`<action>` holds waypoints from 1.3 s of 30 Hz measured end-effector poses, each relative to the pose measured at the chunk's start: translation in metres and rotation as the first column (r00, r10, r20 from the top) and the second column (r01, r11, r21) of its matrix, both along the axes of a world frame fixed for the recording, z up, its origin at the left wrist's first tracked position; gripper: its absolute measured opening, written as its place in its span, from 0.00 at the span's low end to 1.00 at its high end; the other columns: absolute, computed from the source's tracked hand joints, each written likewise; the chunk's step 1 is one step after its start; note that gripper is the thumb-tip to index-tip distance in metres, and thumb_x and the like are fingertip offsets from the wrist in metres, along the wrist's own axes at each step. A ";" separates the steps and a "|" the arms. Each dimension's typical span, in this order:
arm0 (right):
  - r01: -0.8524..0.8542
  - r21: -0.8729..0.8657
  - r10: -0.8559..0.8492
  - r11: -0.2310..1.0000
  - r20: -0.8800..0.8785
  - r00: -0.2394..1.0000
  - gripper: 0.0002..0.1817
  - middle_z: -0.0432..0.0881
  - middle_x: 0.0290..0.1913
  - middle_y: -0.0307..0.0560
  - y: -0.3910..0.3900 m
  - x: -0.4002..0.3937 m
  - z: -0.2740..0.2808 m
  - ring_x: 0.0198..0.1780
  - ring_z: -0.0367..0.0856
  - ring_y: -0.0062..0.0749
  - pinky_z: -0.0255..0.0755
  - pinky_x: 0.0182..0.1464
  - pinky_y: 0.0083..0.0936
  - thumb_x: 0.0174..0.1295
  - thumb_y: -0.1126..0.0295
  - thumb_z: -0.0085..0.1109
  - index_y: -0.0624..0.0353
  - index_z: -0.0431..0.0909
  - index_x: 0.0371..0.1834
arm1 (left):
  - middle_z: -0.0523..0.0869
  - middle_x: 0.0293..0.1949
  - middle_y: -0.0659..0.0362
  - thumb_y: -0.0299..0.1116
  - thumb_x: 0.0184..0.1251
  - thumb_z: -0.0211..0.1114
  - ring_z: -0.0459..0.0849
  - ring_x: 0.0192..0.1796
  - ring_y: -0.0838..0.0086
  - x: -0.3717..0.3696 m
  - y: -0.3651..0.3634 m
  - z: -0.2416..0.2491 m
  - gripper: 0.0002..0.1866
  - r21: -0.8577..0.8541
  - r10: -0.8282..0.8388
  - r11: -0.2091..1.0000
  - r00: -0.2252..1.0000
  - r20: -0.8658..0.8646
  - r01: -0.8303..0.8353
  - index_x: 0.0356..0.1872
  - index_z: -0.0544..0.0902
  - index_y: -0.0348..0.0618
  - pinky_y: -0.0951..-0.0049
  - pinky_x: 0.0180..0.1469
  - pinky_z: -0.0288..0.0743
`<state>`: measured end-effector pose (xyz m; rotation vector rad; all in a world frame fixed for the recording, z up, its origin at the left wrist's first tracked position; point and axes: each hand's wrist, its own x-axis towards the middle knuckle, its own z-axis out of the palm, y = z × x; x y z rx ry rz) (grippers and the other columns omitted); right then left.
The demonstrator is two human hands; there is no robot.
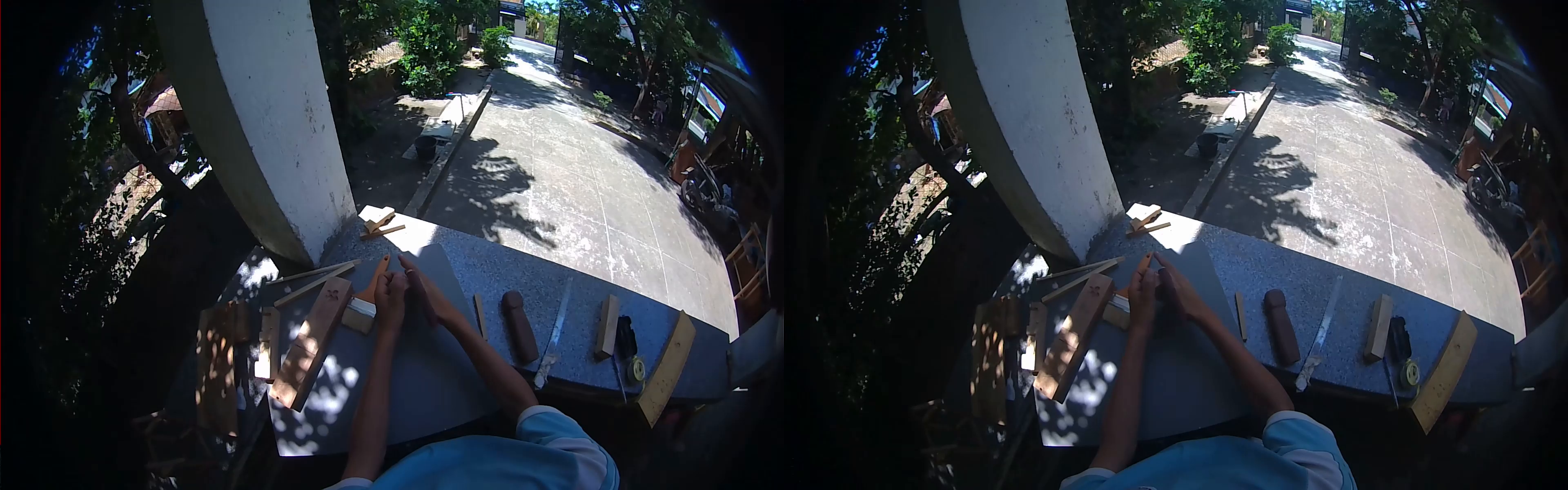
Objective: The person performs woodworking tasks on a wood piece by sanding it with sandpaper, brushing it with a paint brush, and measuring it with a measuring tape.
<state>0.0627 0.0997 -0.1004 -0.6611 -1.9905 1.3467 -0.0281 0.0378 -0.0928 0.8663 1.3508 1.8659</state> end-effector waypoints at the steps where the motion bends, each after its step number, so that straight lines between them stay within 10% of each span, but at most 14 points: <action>1: -0.060 0.010 0.060 0.998 -0.084 0.995 0.34 0.56 0.64 0.59 -0.016 0.004 0.021 0.65 0.57 0.37 0.50 0.64 0.28 0.65 0.46 0.32 0.57 0.50 0.67 | 0.73 0.28 0.64 0.41 0.63 0.53 0.70 0.29 0.84 0.002 -0.001 0.003 0.13 0.035 -0.006 0.999 1.000 -0.024 0.007 0.35 0.71 0.39 0.82 0.32 0.67; 8: -0.069 -0.331 0.068 0.941 -0.017 0.998 0.30 0.66 0.58 0.58 -0.015 0.007 0.030 0.56 0.67 0.34 0.59 0.59 0.27 0.66 0.50 0.34 0.57 0.54 0.66 | 0.75 0.31 0.61 0.41 0.65 0.51 0.73 0.33 0.83 -0.005 0.003 -0.001 0.14 -0.090 -0.045 0.995 0.998 -0.036 0.042 0.37 0.71 0.39 0.81 0.35 0.69; 11: -0.007 0.141 0.031 0.990 -0.169 0.985 0.30 0.68 0.56 0.58 -0.013 -0.008 0.020 0.52 0.70 0.34 0.62 0.55 0.28 0.66 0.50 0.33 0.58 0.54 0.66 | 0.75 0.31 0.61 0.42 0.65 0.49 0.74 0.35 0.82 -0.003 -0.001 0.009 0.15 -0.069 -0.018 0.997 1.000 -0.017 0.016 0.38 0.72 0.38 0.81 0.37 0.69; 12: -0.108 -0.373 0.093 0.922 -0.058 0.994 0.31 0.63 0.60 0.60 -0.015 0.001 0.035 0.60 0.64 0.39 0.57 0.60 0.30 0.66 0.50 0.31 0.58 0.52 0.66 | 0.75 0.33 0.60 0.42 0.66 0.48 0.74 0.36 0.81 -0.003 0.002 0.004 0.16 -0.027 0.013 1.000 1.000 0.019 -0.013 0.40 0.72 0.38 0.80 0.38 0.69; 15: 0.025 0.039 -0.029 0.999 0.106 0.994 0.31 0.61 0.61 0.62 0.007 -0.009 -0.015 0.62 0.62 0.44 0.55 0.62 0.30 0.65 0.50 0.32 0.57 0.51 0.67 | 0.76 0.36 0.59 0.42 0.66 0.48 0.74 0.37 0.80 -0.013 0.003 -0.005 0.16 -0.097 0.002 0.995 0.996 -0.094 -0.011 0.42 0.72 0.37 0.79 0.40 0.69; 18: 0.027 0.206 -0.009 0.978 -0.089 0.996 0.32 0.61 0.61 0.63 -0.022 -0.007 0.002 0.62 0.62 0.47 0.56 0.62 0.27 0.65 0.52 0.35 0.59 0.49 0.67 | 0.75 0.35 0.60 0.41 0.65 0.48 0.73 0.37 0.80 -0.012 0.000 0.007 0.16 0.030 -0.037 0.999 0.999 0.019 0.036 0.42 0.72 0.37 0.79 0.39 0.69; 31: 0.049 -0.110 -0.045 0.993 0.039 0.998 0.33 0.62 0.62 0.59 -0.005 0.006 -0.015 0.64 0.61 0.44 0.54 0.63 0.32 0.64 0.49 0.34 0.61 0.51 0.66 | 0.74 0.29 0.61 0.42 0.64 0.50 0.72 0.32 0.80 -0.001 0.002 -0.004 0.15 -0.048 -0.034 0.998 0.994 -0.108 0.029 0.34 0.72 0.39 0.77 0.35 0.68; 36: 0.061 -0.205 -0.122 0.977 -0.299 0.946 0.30 0.66 0.58 0.62 -0.030 -0.006 0.017 0.60 0.66 0.46 0.57 0.61 0.32 0.62 0.55 0.38 0.64 0.56 0.63 | 0.74 0.28 0.58 0.39 0.67 0.46 0.72 0.31 0.77 0.005 0.000 0.005 0.13 0.011 0.066 0.998 0.983 -0.173 -0.065 0.34 0.70 0.38 0.75 0.35 0.68; 39: 0.194 -0.014 -0.194 0.981 -0.008 0.981 0.28 0.68 0.57 0.62 0.001 -0.006 -0.047 0.59 0.67 0.47 0.59 0.60 0.32 0.63 0.56 0.37 0.64 0.58 0.61 | 0.73 0.27 0.57 0.39 0.67 0.43 0.73 0.31 0.76 0.004 -0.007 -0.004 0.14 -0.063 0.137 0.985 0.955 -0.263 -0.159 0.36 0.69 0.37 0.74 0.36 0.68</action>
